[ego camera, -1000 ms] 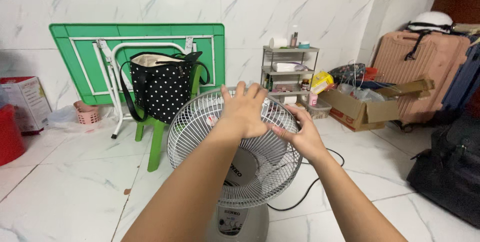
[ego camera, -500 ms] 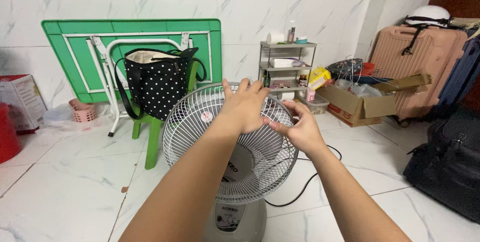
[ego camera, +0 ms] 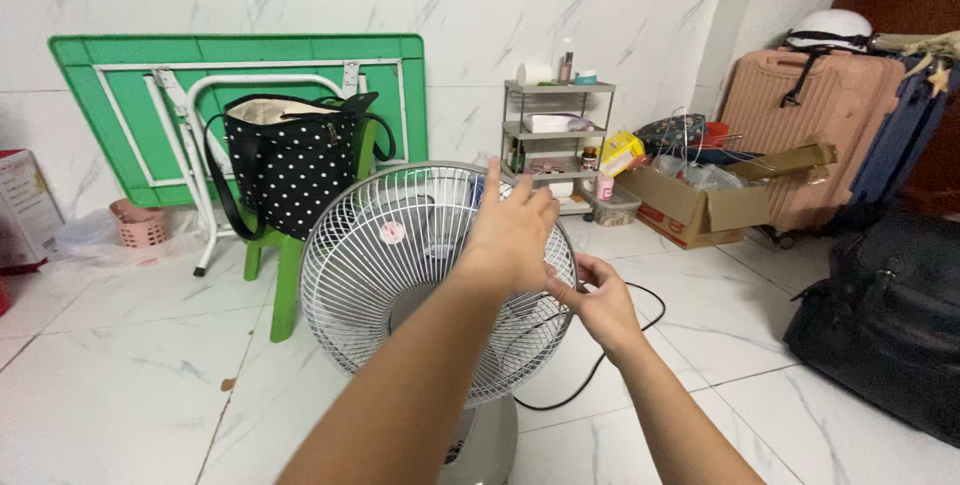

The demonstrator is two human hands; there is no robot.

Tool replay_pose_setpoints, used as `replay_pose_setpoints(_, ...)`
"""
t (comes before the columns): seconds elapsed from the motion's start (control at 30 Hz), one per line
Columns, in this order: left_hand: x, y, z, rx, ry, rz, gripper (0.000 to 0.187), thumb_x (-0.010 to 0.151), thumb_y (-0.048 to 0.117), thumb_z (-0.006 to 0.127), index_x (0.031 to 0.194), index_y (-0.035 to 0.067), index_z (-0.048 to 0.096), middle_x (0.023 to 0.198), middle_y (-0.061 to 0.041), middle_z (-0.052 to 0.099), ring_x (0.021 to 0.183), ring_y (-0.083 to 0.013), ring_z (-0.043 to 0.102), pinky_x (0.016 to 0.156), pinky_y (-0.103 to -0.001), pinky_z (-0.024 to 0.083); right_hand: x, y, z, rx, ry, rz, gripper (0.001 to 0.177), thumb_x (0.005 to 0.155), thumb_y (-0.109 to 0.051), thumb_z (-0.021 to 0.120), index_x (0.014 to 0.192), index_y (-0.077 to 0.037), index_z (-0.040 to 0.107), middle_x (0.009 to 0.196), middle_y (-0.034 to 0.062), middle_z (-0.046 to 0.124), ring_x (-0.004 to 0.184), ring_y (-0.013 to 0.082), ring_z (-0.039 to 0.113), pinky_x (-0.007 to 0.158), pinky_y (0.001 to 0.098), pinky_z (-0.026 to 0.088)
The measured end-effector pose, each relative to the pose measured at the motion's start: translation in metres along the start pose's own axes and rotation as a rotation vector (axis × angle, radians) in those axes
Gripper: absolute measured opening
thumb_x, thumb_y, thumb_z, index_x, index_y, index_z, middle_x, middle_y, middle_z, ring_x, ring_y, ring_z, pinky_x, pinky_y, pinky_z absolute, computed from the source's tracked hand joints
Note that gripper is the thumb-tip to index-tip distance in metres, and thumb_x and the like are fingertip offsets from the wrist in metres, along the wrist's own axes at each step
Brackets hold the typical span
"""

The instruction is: The person disassembles a standing electric fan by hand. They remove the front grille, then detach the fan blades from the motor hub, and finally remove the rear grille. The components are placed on the floor.

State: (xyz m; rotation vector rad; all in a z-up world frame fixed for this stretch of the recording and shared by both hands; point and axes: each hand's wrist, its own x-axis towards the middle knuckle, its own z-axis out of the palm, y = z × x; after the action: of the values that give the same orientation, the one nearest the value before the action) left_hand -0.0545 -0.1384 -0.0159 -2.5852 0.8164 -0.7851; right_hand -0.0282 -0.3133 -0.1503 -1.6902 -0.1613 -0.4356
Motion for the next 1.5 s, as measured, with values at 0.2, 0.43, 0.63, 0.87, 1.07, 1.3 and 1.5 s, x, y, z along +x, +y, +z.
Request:
replay_pose_setpoints(0.2, 0.005, 0.014, 0.011, 0.0, 0.002, 0.054, 0.084, 0.081, 0.054, 0.074, 0.146, 0.006, 0.048, 0.145, -0.007, 0.048, 0.145, -0.0291, 0.033, 0.121, -0.065, 0.004, 0.001, 0.013, -0.008, -0.178, 0.057, -0.067, 0.076, 0.071, -0.026, 0.09, 0.134, 0.002, 0.056, 0.123, 0.0106, 0.066, 0.117, 0.0179, 0.062, 0.095, 0.0349, 0.053)
replay_pose_setpoints(0.43, 0.007, 0.01, 0.021, 0.028, 0.068, 0.045, 0.075, 0.083, 0.049, 0.072, 0.141, 0.007, 0.051, 0.144, -0.008, 0.049, 0.142, -0.0313, 0.035, 0.119, -0.064, 0.01, -0.005, -0.003, 0.005, -0.367, 0.172, -0.103, 0.076, 0.068, -0.03, 0.093, 0.128, 0.003, 0.062, 0.119, 0.0112, 0.065, 0.109, 0.0215, 0.064, 0.094, 0.0343, 0.053)
replay_pose_setpoints(0.63, 0.008, 0.013, 0.018, 0.026, 0.009, 0.055, 0.076, 0.084, 0.048, 0.071, 0.144, 0.005, 0.049, 0.144, -0.008, 0.048, 0.142, -0.0315, 0.035, 0.121, -0.063, 0.01, -0.012, -0.002, 0.003, -0.299, 0.175, -0.119, 0.073, 0.07, -0.031, 0.091, 0.128, 0.001, 0.063, 0.124, 0.0098, 0.065, 0.114, 0.0205, 0.064, 0.097, 0.0339, 0.053)
replay_pose_setpoints(0.87, 0.01, 0.024, 0.011, 0.054, -0.081, 0.016, 0.083, 0.082, 0.04, 0.068, 0.151, 0.003, 0.04, 0.15, -0.014, 0.043, 0.148, -0.0389, 0.025, 0.115, -0.07, 0.0, -0.032, 0.035, 0.006, 0.076, -0.015, 0.098, 0.082, 0.076, -0.026, 0.085, 0.143, 0.001, 0.047, 0.129, 0.012, 0.065, 0.122, 0.0209, 0.061, 0.103, 0.0348, 0.049)
replay_pose_setpoints(1.07, 0.007, 0.049, 0.006, 0.213, -0.242, 0.187, 0.098, 0.076, 0.055, 0.071, 0.153, 0.005, 0.034, 0.156, -0.015, 0.034, 0.152, -0.0364, 0.016, 0.112, -0.072, -0.008, -0.034, 0.052, 0.01, 0.111, 0.026, 0.167, 0.077, 0.076, -0.015, 0.081, 0.142, 0.004, 0.046, 0.126, 0.0143, 0.069, 0.118, 0.0217, 0.065, 0.102, 0.035, 0.051)
replay_pose_setpoints(1.3, 0.014, 0.056, 0.03, 0.166, -0.126, 0.228, 0.072, 0.086, 0.047, 0.065, 0.143, 0.005, 0.054, 0.147, -0.013, 0.049, 0.149, -0.0315, 0.028, 0.121, -0.066, -0.005, -0.035, 0.044, 0.011, 0.018, 0.053, 0.178, 0.074, 0.076, -0.014, 0.08, 0.141, 0.003, 0.048, 0.119, 0.0114, 0.07, 0.113, 0.0183, 0.066, 0.096, 0.032, 0.052)
replay_pose_setpoints(1.5, 0.017, 0.054, 0.042, 0.185, -0.112, 0.228, 0.07, 0.085, 0.044, 0.065, 0.141, 0.004, 0.055, 0.142, -0.013, 0.051, 0.146, -0.0339, 0.031, 0.122, -0.055, 0.006, -0.038, 0.028, 0.019, -0.06, 0.106, 0.194, 0.068, 0.077, -0.015, 0.078, 0.138, 0.002, 0.052, 0.112, 0.0071, 0.07, 0.1, 0.016, 0.065, 0.087, 0.0316, 0.053)
